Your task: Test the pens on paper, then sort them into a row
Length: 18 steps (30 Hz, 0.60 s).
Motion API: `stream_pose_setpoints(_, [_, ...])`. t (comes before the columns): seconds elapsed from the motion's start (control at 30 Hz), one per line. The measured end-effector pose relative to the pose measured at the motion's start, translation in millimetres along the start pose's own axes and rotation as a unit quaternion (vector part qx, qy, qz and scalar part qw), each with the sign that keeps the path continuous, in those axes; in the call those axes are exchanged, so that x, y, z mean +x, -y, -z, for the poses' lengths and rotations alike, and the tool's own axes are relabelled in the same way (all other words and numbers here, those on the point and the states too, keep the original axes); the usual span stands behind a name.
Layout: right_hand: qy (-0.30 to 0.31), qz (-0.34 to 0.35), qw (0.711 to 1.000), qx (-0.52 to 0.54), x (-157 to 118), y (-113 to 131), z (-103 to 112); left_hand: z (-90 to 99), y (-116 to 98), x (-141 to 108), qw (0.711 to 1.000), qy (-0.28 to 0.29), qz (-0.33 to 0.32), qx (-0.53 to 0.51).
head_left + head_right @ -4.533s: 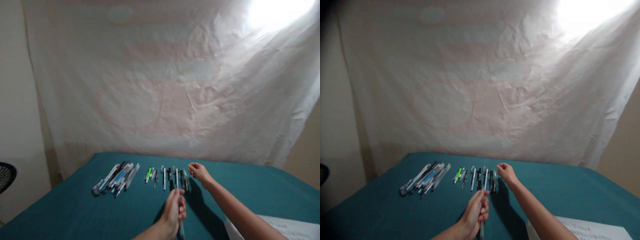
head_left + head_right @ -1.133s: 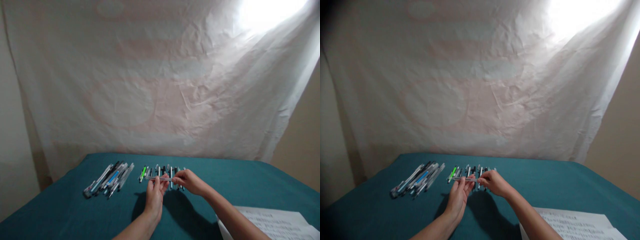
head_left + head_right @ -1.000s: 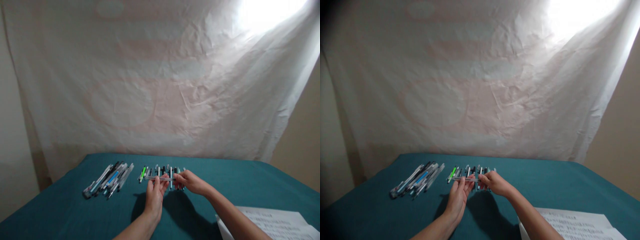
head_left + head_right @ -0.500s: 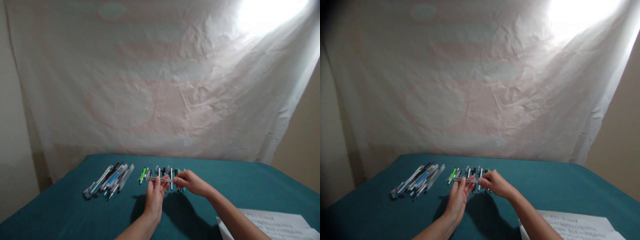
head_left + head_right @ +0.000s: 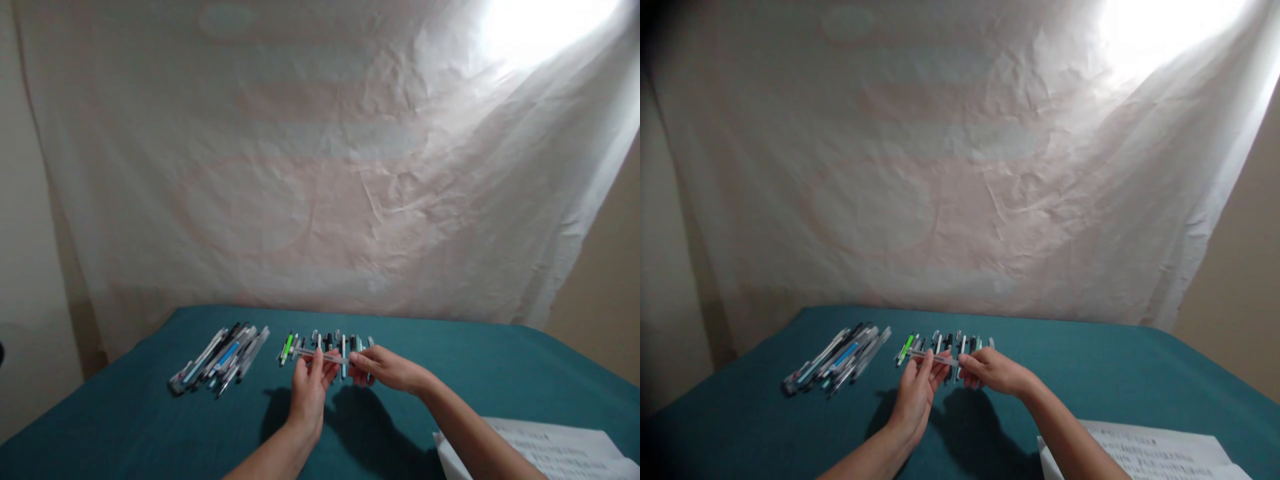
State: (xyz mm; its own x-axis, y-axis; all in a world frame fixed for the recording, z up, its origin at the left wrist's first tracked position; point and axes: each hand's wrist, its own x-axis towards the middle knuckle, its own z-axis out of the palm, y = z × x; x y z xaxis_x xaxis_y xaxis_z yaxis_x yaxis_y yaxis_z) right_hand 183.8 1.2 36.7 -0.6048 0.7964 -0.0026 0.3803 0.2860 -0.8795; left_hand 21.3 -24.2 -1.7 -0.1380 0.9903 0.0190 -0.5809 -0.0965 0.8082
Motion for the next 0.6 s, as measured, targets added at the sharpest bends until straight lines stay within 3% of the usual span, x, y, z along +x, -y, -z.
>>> stream_pose_setpoints(0.1, [0.012,-0.007,1.0,0.017,1.0,0.4,-2.4,0.0,0.2,-0.1,1.0,0.001,-0.003,0.007])
stream_pose_setpoints(0.37, [-0.057,0.014,0.996,-0.073,0.6,1.9,-0.4,0.6,0.6,0.8,1.0,-0.004,0.002,-0.002])
stream_pose_setpoints(0.53, [0.02,-0.014,1.0,0.001,1.0,1.3,-4.3,3.6,2.5,1.8,1.0,-0.002,-0.002,-0.004])
stream_pose_setpoints(0.6, [0.015,-0.009,1.0,0.008,1.8,0.0,-5.6,4.2,2.7,2.0,1.0,-0.005,0.0,-0.003])
